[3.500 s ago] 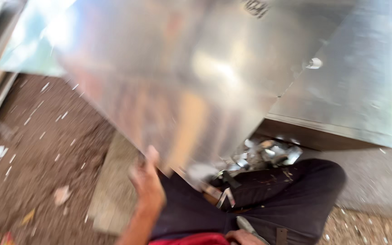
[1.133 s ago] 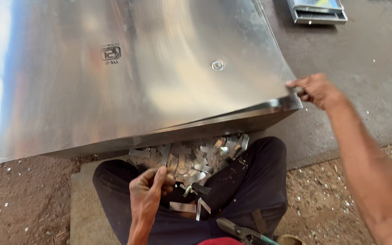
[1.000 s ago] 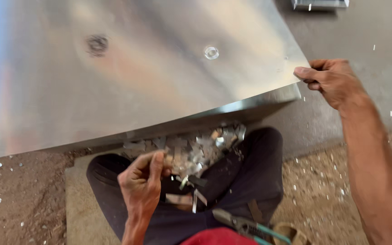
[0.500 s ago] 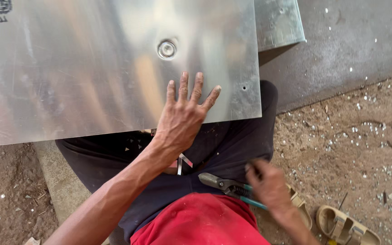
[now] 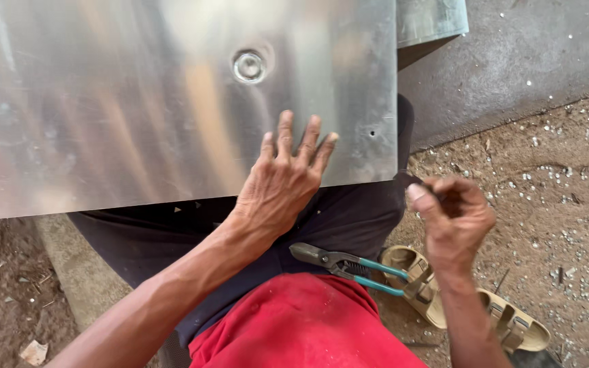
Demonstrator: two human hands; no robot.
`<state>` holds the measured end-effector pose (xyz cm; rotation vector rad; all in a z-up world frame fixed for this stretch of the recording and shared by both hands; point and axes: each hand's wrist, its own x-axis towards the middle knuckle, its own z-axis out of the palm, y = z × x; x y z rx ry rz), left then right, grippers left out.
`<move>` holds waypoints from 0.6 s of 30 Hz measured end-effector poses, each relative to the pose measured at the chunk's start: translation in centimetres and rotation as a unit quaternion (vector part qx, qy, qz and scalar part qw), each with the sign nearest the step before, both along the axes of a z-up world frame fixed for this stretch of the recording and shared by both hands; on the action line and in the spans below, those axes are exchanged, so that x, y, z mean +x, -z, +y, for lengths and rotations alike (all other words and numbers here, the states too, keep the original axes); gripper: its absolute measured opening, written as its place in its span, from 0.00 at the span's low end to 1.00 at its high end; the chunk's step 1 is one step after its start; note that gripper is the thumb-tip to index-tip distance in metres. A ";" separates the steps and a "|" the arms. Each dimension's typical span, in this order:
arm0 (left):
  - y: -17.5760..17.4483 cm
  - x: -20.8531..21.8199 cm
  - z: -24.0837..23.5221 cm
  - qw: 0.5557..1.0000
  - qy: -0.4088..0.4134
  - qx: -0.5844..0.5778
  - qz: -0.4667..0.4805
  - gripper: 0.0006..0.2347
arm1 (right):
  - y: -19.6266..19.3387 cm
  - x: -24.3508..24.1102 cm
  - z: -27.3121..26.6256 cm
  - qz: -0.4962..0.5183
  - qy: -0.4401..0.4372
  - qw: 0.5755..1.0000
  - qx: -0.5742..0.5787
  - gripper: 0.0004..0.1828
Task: The person cuts a piece of sheet metal using shears, making several small incisions along one edge and then folding the metal by hand.
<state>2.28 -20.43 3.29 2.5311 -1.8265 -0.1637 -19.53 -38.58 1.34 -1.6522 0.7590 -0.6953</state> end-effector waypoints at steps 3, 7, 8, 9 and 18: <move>-0.1 0.8 -0.1 0.997 -0.004 -0.075 -0.004 0.35 | 2.1 -0.2 2.1 0.218 -0.017 0.975 -0.030 0.15; 0.0 1.2 -0.7 0.998 0.016 -0.060 0.028 0.33 | 3.0 -2.3 3.6 0.261 -0.099 0.945 -0.169 0.15; 0.1 1.1 -0.6 0.998 0.021 -0.035 0.038 0.34 | 2.7 -2.8 4.1 0.228 -0.057 0.962 -0.135 0.13; 0.1 1.1 -0.5 0.998 0.027 -0.009 0.047 0.34 | 2.3 -2.9 4.1 0.195 -0.015 0.975 -0.101 0.12; -2.3 1.5 -2.1 0.998 0.039 0.035 0.029 0.36 | -1.8 2.8 2.3 0.173 -0.051 0.920 -0.347 0.11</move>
